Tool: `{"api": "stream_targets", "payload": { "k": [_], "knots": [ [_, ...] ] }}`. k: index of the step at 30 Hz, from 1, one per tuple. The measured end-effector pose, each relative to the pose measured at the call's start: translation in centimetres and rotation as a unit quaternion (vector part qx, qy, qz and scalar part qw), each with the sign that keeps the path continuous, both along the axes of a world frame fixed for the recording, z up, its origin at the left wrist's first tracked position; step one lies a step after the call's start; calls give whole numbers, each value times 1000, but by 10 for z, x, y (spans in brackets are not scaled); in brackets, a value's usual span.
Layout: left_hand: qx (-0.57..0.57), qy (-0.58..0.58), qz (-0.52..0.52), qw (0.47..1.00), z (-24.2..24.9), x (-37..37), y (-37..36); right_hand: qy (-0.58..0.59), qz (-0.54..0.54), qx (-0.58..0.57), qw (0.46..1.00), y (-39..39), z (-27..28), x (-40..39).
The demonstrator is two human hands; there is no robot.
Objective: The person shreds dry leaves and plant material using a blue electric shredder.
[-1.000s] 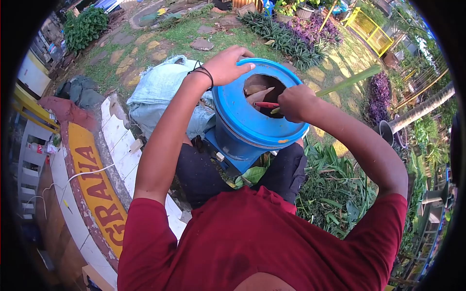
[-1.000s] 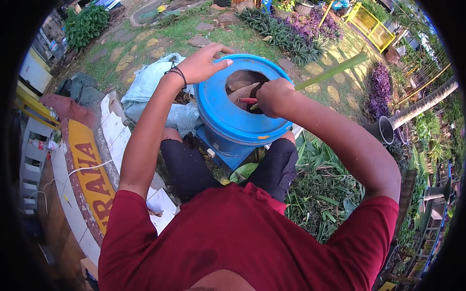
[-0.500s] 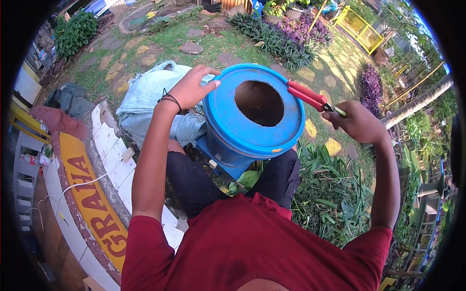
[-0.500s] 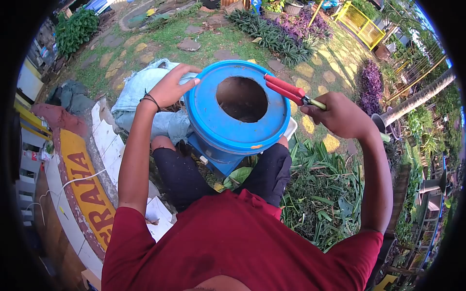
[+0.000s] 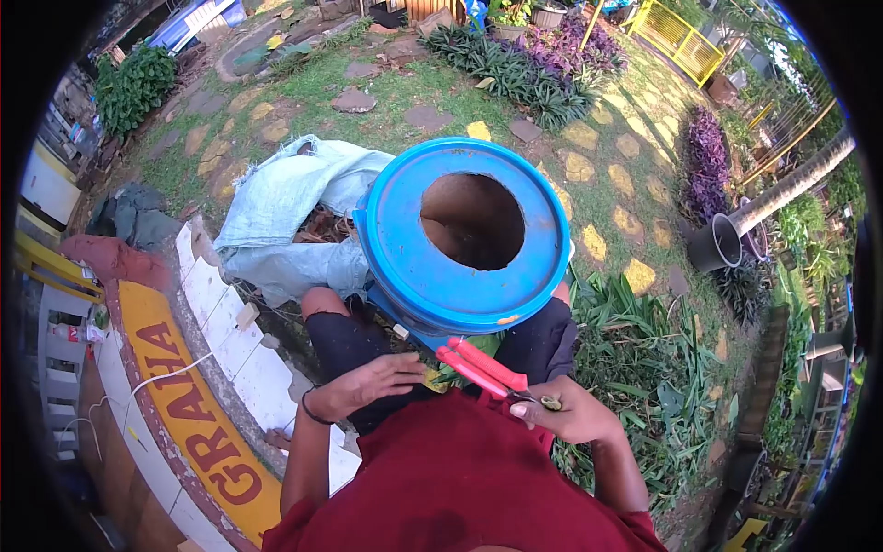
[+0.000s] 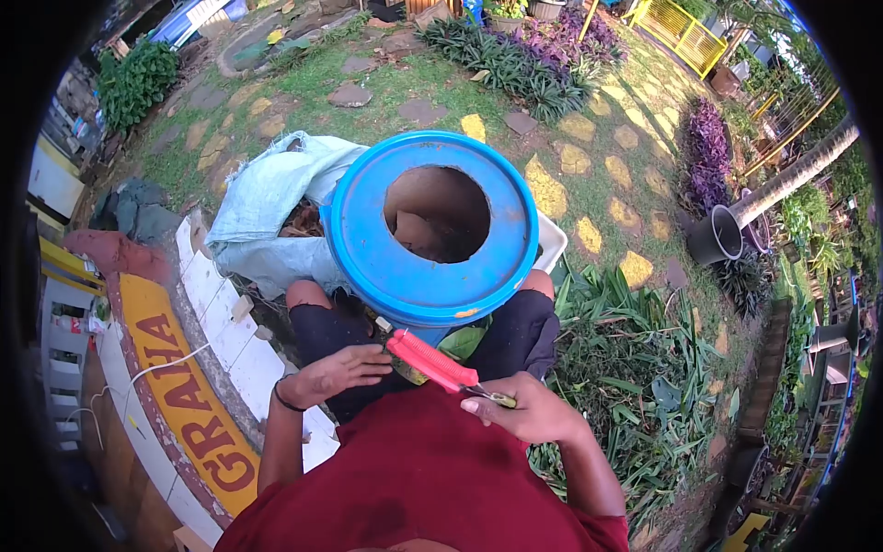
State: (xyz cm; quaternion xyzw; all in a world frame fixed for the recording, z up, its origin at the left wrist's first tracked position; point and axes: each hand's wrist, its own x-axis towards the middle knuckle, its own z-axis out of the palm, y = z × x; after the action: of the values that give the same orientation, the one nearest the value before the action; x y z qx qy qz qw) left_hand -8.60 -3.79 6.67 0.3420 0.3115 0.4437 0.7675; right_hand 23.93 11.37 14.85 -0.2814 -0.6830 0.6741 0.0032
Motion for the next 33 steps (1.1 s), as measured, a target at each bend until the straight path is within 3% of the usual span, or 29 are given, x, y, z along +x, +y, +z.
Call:
{"api": "stream_targets", "payload": {
  "k": [4,7,10,11,12,14,17,20,22,24,26,28,33],
  "knots": [
    [40,-99,56,993,-6,53,9,36,138,72,987,-10,-23,-48],
    [65,-198,202,957,-3,75,11,49,170,11,984,-19,-37,-77],
    [68,-279,252,924,-6,61,12,29,183,23,982,-17,-53,-91],
    [22,-171,338,925,0,60,10,24,168,24,985,-17,-58,-92],
    [20,-170,340,925,-1,49,10,25,169,21,985,-14,-60,-91],
    [14,-145,347,926,-6,12,-1,-43,112,153,981,-7,-67,-81],
    [-95,60,398,911,-11,-37,-25,-102,61,152,981,10,-79,-52],
    [-265,280,290,876,-43,-65,-53,-169,29,121,978,20,-109,-14],
    [-361,257,188,877,-74,-57,-70,-187,8,94,978,17,-146,12],
    [-360,326,119,866,-112,-29,-84,-279,1,-57,959,14,-179,30],
    [-360,338,110,863,-107,-23,-76,-249,-35,-104,962,12,-191,36],
    [-361,347,105,859,-107,-22,-71,-196,-152,-183,951,13,-191,34],
    [-384,312,113,862,-105,-25,-66,-209,-114,-126,963,12,-192,28]
  ]
}}
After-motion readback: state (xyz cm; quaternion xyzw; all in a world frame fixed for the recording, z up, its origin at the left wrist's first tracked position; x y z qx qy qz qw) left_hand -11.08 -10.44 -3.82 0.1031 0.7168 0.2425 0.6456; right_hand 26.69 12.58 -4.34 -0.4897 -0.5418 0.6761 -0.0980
